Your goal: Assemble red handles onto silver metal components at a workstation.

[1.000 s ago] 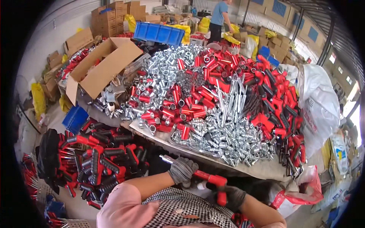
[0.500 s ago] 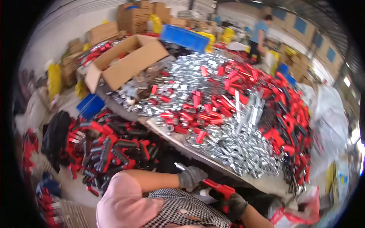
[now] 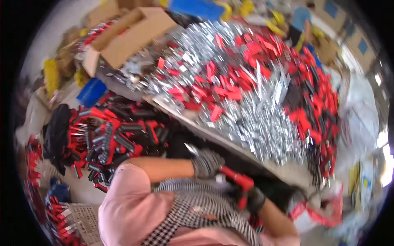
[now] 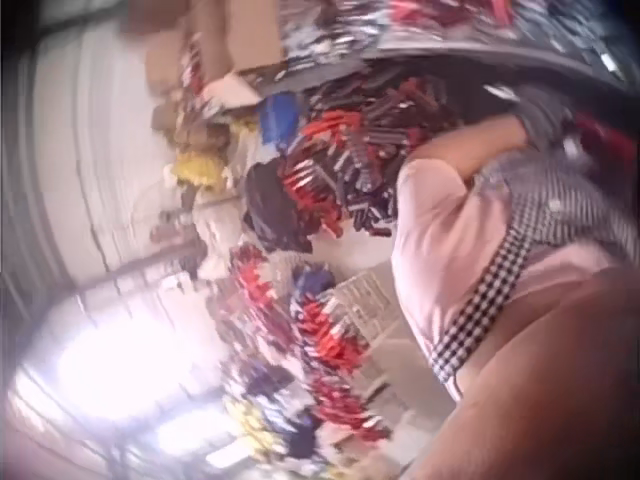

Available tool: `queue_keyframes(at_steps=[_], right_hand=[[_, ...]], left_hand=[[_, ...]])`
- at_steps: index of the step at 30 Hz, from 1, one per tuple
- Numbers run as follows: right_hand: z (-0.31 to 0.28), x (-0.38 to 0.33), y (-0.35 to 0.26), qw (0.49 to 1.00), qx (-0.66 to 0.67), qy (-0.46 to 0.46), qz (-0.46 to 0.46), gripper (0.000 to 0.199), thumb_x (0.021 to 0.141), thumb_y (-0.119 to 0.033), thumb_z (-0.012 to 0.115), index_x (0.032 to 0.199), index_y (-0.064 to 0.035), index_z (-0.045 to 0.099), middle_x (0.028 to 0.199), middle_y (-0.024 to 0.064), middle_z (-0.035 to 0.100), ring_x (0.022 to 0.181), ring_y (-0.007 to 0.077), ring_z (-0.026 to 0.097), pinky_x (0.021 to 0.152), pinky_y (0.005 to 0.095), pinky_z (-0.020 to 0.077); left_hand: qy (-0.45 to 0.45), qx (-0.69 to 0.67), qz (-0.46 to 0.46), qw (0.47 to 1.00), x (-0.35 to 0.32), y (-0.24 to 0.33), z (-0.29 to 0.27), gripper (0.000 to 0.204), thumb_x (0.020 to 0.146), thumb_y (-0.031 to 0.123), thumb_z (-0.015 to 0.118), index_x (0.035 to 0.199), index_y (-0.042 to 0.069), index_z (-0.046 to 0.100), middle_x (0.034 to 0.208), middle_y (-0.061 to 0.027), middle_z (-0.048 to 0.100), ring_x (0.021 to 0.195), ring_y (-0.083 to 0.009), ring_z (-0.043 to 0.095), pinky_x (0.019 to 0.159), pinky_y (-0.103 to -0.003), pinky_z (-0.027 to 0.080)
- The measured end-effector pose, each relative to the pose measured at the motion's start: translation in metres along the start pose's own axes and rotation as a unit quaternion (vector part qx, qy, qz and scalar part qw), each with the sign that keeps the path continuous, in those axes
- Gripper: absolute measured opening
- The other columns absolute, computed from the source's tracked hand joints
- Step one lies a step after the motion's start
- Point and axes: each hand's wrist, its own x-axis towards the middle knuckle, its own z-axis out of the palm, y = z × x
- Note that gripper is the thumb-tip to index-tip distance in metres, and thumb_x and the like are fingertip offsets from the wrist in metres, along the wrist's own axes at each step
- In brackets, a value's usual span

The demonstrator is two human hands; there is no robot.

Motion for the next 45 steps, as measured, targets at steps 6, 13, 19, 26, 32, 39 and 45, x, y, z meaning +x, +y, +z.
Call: queue_keyframes(at_steps=[6,13,19,26,32,39,45], right_hand=[[-0.023,0.016,-0.014,0.705,-0.626,0.065,-0.328,0.024,0.077,-0.022,0.06,0.098,-0.0117,0.066,0.093,0.0089,0.064,0.086,0.0271,0.061,0.086,0.0393,0.0484],[-0.033,0.006,-0.028,0.56,-0.666,0.082,-0.485,0.018,0.065,-0.023,0.065,0.08,-0.0121,0.064,0.077,0.0054,0.06,0.072,0.0242,0.059,0.075,0.0416,0.0489],[-0.024,-0.036,-0.033,0.838,-0.494,0.106,-0.205,0.042,0.07,-0.02,0.072,0.111,-0.0099,0.064,0.09,0.0094,0.067,0.083,0.0272,0.065,0.078,0.0364,0.0514],[-0.025,-0.075,-0.098,0.927,-0.36,0.055,-0.087,0.062,0.067,-0.016,0.081,0.122,-0.0021,0.055,0.098,0.0028,0.065,0.089,0.0095,0.058,0.081,0.0296,0.0485],[-0.031,-0.102,-0.115,0.976,-0.183,0.096,-0.065,0.058,0.069,-0.006,0.075,0.123,0.0005,0.053,0.091,0.0014,0.063,0.083,0.0095,0.057,0.075,0.0271,0.0474],[-0.075,-0.099,-0.093,0.869,-0.153,0.413,-0.223,0.057,0.079,-0.012,0.068,0.13,-0.0005,0.045,0.108,0.0135,0.065,0.091,0.0274,0.064,0.076,0.0401,0.0498],[-0.187,-0.054,-0.05,0.588,-0.483,0.649,0.024,0.063,0.079,-0.034,0.058,0.133,-0.0101,0.036,0.089,0.0241,0.064,0.082,0.0434,0.061,0.073,0.0518,0.0469]], left_hand=[[-0.283,-0.141,0.012,0.949,0.002,-0.016,0.018,0.035,0.074,0.044,0.064,0.087,0.012,0.066,0.065,-0.0141,0.063,0.06,-0.0318,0.063,0.057,-0.045,0.051],[-0.455,-0.247,0.017,0.855,0.014,-0.006,0.039,0.046,0.069,0.034,0.077,0.103,0.006,0.062,0.092,-0.0106,0.065,0.082,-0.0239,0.063,0.077,-0.035,0.05],[-0.255,-0.259,0.025,0.931,0.018,0.009,0.0,0.036,0.071,0.037,0.072,0.088,0.007,0.064,0.071,-0.0171,0.063,0.069,-0.0354,0.062,0.065,-0.041,0.05],[-0.01,-0.244,-0.007,0.97,0.022,0.023,-0.001,0.03,0.071,0.034,0.074,0.078,0.008,0.061,0.069,-0.0158,0.061,0.067,-0.0343,0.061,0.062,-0.042,0.049],[0.116,-0.309,-0.012,0.944,0.026,0.03,0.01,0.027,0.073,0.028,0.074,0.077,0.006,0.06,0.068,-0.016,0.058,0.064,-0.0359,0.059,0.056,-0.04,0.047],[0.182,-0.405,-0.078,0.893,0.021,0.032,0.007,0.02,0.075,0.024,0.072,0.08,0.007,0.063,0.069,-0.0144,0.061,0.061,-0.0343,0.061,0.053,-0.038,0.047],[0.088,-0.463,-0.079,0.878,0.021,0.03,0.022,0.02,0.076,0.023,0.071,0.087,0.008,0.065,0.069,-0.0148,0.061,0.064,-0.0318,0.063,0.052,-0.039,0.047]])
